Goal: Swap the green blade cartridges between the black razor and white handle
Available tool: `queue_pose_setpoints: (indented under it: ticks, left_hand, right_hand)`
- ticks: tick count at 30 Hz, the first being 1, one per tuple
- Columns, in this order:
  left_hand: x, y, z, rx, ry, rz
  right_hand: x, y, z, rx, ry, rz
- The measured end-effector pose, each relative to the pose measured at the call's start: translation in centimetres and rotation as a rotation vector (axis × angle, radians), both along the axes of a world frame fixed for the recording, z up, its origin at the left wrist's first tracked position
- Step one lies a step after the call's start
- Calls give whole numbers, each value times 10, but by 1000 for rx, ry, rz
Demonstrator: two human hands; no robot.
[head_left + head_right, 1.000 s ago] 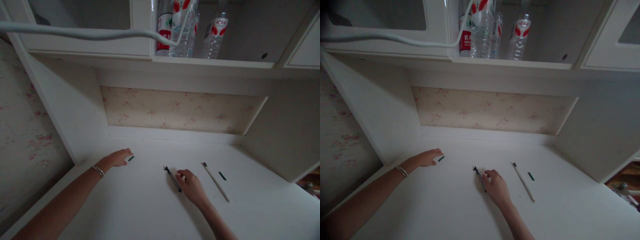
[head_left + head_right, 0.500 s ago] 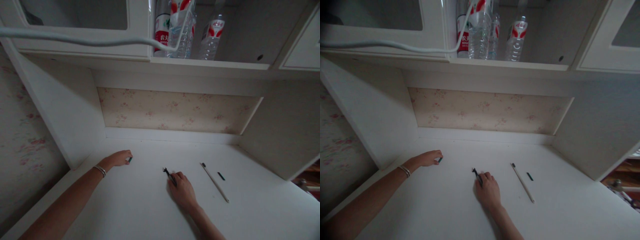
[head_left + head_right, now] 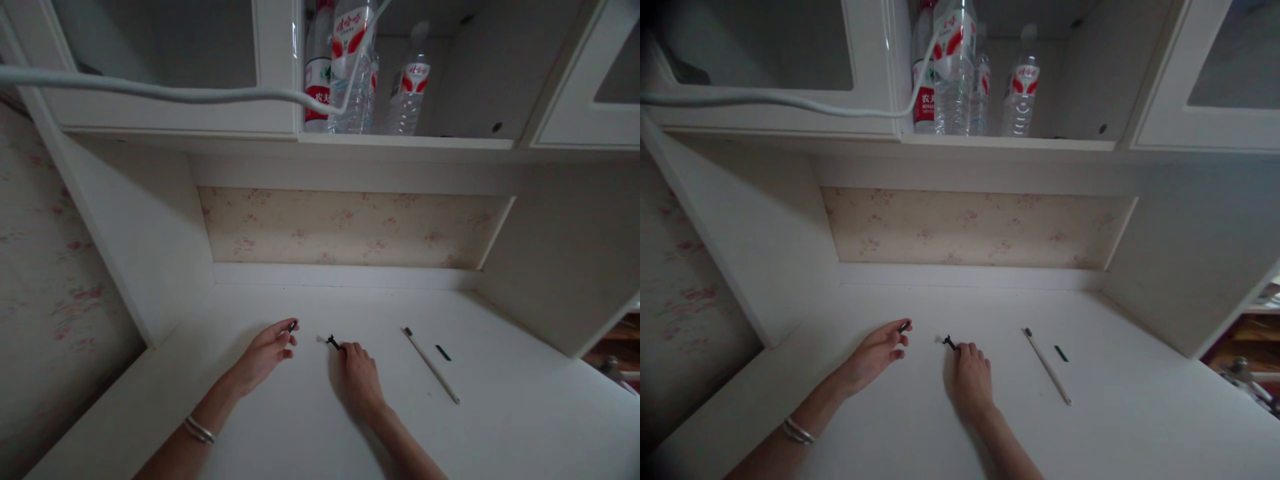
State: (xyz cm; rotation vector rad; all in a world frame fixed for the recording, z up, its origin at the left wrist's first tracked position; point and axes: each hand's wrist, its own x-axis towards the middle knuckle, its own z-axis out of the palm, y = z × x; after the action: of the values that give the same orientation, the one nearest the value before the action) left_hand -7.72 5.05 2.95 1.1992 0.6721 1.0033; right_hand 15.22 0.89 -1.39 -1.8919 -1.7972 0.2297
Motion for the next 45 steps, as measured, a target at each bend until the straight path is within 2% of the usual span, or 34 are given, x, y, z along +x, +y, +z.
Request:
queue_pose_setpoints:
  ticks: [3,7,12,14,17,20,25,29,34,41,45]
  left_hand:
    - [15,-20,3,-144,-243,-42]
    - [26,-31,1,-210,-376,-91]
    - [30,-36,-15,-243,-453,-104]
    - [30,-37,-21,-264,-477,-125]
    - [28,-36,-28,-289,-498,-146]
    - [25,-33,-32,-299,-494,-136]
    - [24,-32,-32,-273,-480,-94]
    - [28,-37,-29,-277,-478,-153]
    - [33,-43,-27,-284,-477,-216]
    - [37,-50,-29,-313,-485,-218]
    - [40,-53,-28,-297,-518,-273]
  right_hand:
    - [-6,1,-3,38,379,41]
    - [-19,-2,4,62,900,155]
    - [-30,-21,26,1,1194,218]
    - [-32,-31,31,-73,1301,234]
    - [-35,-42,34,-223,1445,332]
    - [-39,-48,34,-294,1498,410]
    - [-46,-51,28,-342,1550,399]
    - [-50,-53,22,-371,1584,398]
    - [-53,-57,21,-325,1557,437]
    - [-55,-58,18,-223,1552,348]
    - [-52,-58,16,-234,1568,310]
